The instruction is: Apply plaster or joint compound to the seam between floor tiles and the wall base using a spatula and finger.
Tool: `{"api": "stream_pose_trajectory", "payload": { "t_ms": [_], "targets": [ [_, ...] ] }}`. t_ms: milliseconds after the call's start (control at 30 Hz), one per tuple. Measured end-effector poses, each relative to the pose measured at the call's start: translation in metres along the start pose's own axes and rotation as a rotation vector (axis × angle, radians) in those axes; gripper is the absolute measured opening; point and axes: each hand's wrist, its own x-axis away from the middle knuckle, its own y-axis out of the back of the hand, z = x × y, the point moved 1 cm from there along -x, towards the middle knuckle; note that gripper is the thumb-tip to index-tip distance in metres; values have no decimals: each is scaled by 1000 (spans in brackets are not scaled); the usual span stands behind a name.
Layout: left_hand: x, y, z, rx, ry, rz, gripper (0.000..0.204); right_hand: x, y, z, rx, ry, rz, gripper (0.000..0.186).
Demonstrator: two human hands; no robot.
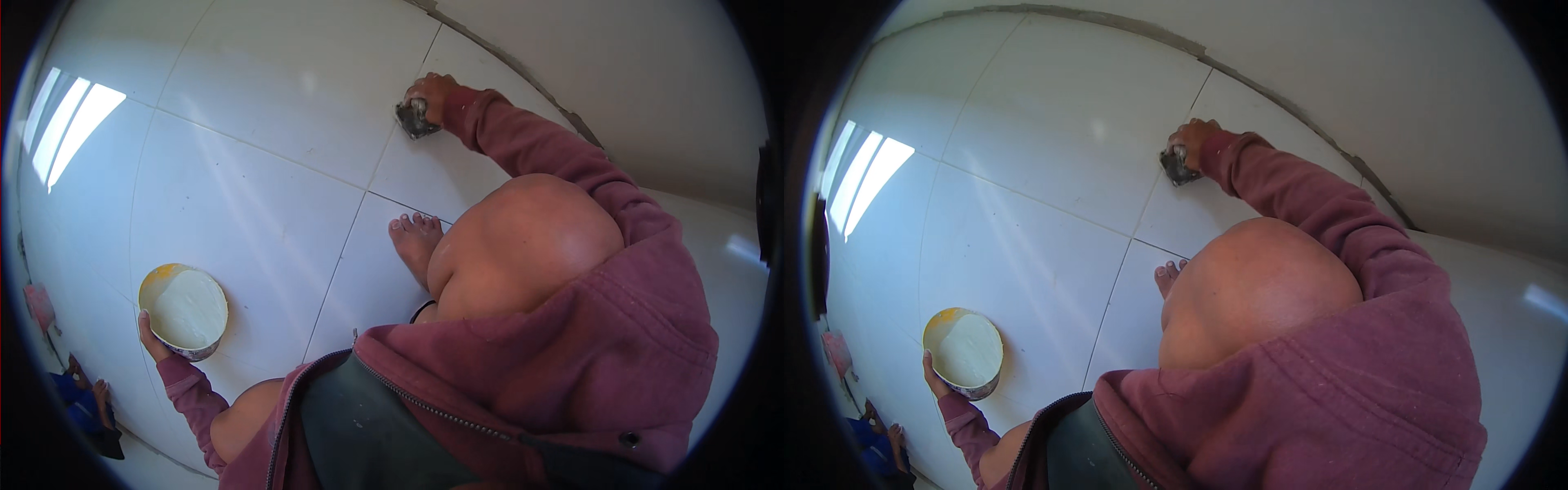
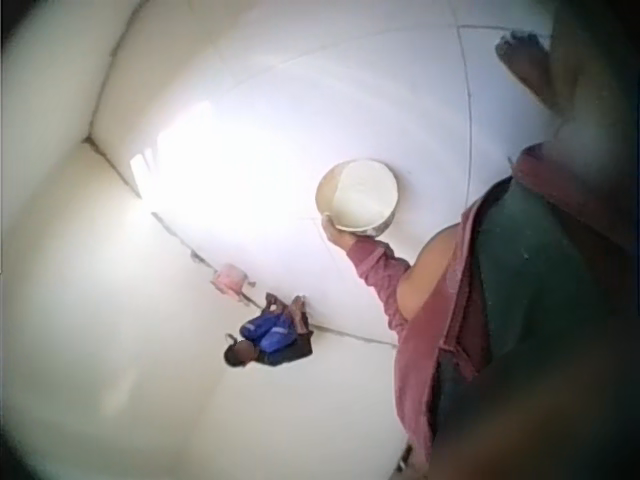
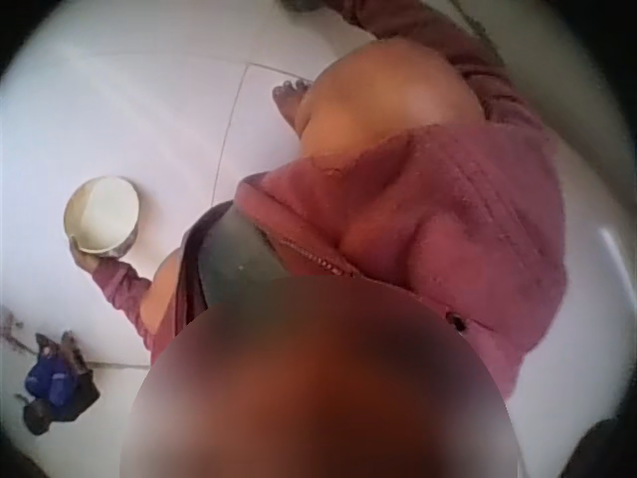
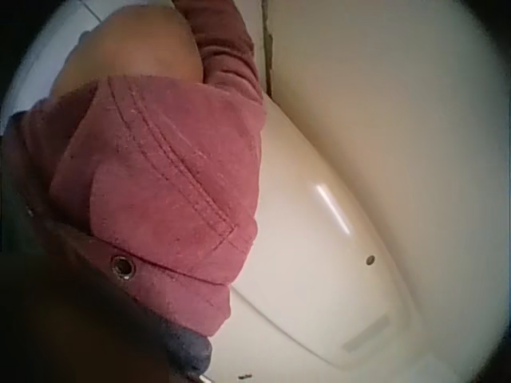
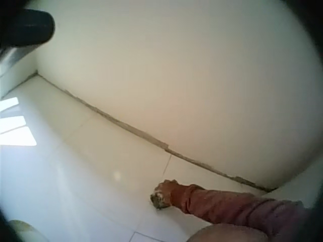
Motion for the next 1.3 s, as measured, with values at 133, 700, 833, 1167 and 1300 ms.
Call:
{"api": "stream_pose_trajectory", "payload": {
  "t_ms": [133,700,833,1167,1300],
  "targets": [
    [-11,-7,0,-46,-82,-61,39,-10,7,9,71,-43,283,40],
    [9,-13,-12,-83,-71,-58,44,-29,6,-41,-238,-359,-98,27],
    [-9,-8,-2,18,-4,-28,42,17,-5,50,-107,-314,-57,32],
    [2,-9,-7,-86,-58,-53,40,1,31,-43,-251,-361,-175,31],
    [15,-20,-14,5,-3,-41,39,-29,39,-67,-17,-285,-193,37]
  ]
}}
